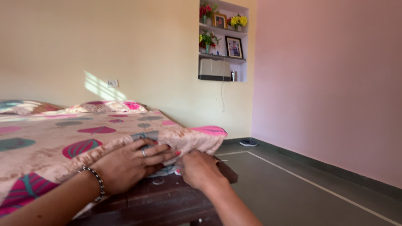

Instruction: The person smooths and tucks a patterned bedsheet around the mattress edges, then picks up a purple and white striped towel and folds it. The bedsheet is adjusted along multiple sides and corners to create a neat appearance.

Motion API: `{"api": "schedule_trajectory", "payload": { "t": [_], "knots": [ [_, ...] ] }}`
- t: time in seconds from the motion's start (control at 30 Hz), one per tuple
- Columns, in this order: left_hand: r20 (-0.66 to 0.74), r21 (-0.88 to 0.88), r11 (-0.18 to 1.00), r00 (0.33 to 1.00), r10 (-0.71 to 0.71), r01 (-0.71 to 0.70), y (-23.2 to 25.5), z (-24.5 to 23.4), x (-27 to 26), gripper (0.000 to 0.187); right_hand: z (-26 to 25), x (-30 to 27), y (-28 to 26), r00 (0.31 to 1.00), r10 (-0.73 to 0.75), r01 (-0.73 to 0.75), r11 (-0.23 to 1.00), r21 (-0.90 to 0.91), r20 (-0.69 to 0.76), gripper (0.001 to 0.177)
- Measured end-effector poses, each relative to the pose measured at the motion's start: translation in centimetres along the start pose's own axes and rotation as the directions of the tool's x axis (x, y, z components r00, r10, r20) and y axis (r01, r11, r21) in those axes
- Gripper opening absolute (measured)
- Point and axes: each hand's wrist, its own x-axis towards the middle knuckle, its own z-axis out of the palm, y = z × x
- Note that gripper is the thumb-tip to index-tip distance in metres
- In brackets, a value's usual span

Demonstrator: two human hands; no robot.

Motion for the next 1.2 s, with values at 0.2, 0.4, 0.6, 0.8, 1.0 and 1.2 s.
{"api": "schedule_trajectory", "payload": {
  "t": [0.2, 0.4, 0.6, 0.8, 1.0, 1.2],
  "knots": [
    [-0.008, 0.047, 0.999, 1.000, -0.019, 0.019, 0.3, -1.2, 0.2, 0.070, -2.2, -2.1, -2.7, 0.990, -0.115, 0.077, 0.920, -0.385, -0.077, 0.026],
    [0.249, 0.004, 0.995, 0.963, -0.102, 0.104, 0.8, -2.5, 0.2, 0.055, -1.5, -1.4, -1.1, 0.985, -0.049, 0.053, 0.998, -0.024, 0.168, 0.044],
    [0.054, 0.032, 0.999, 0.998, -0.033, 0.032, 0.6, -2.0, 0.1, 0.058, -0.5, -0.3, -0.5, 0.962, 0.070, -0.085, 0.995, 0.045, 0.265, 0.044],
    [0.119, 0.013, 0.999, 0.992, -0.049, 0.047, 1.0, -0.5, 0.3, 0.057, -2.4, -2.0, -3.2, 0.996, -0.043, 0.047, 0.998, -0.047, 0.076, 0.040],
    [-0.190, 0.009, 1.000, 0.982, 0.021, -0.019, 1.0, 0.6, -0.5, 0.053, -0.6, -1.5, -4.0, 0.923, -0.160, 0.154, 0.987, 0.044, 0.351, 0.046],
    [-0.169, -0.164, 0.986, 0.986, -0.004, -0.024, 2.3, -0.7, -2.2, 0.052, 3.5, 1.8, -0.6, 0.923, -0.187, 0.135, 0.976, 0.172, 0.337, 0.060]
  ]
}}
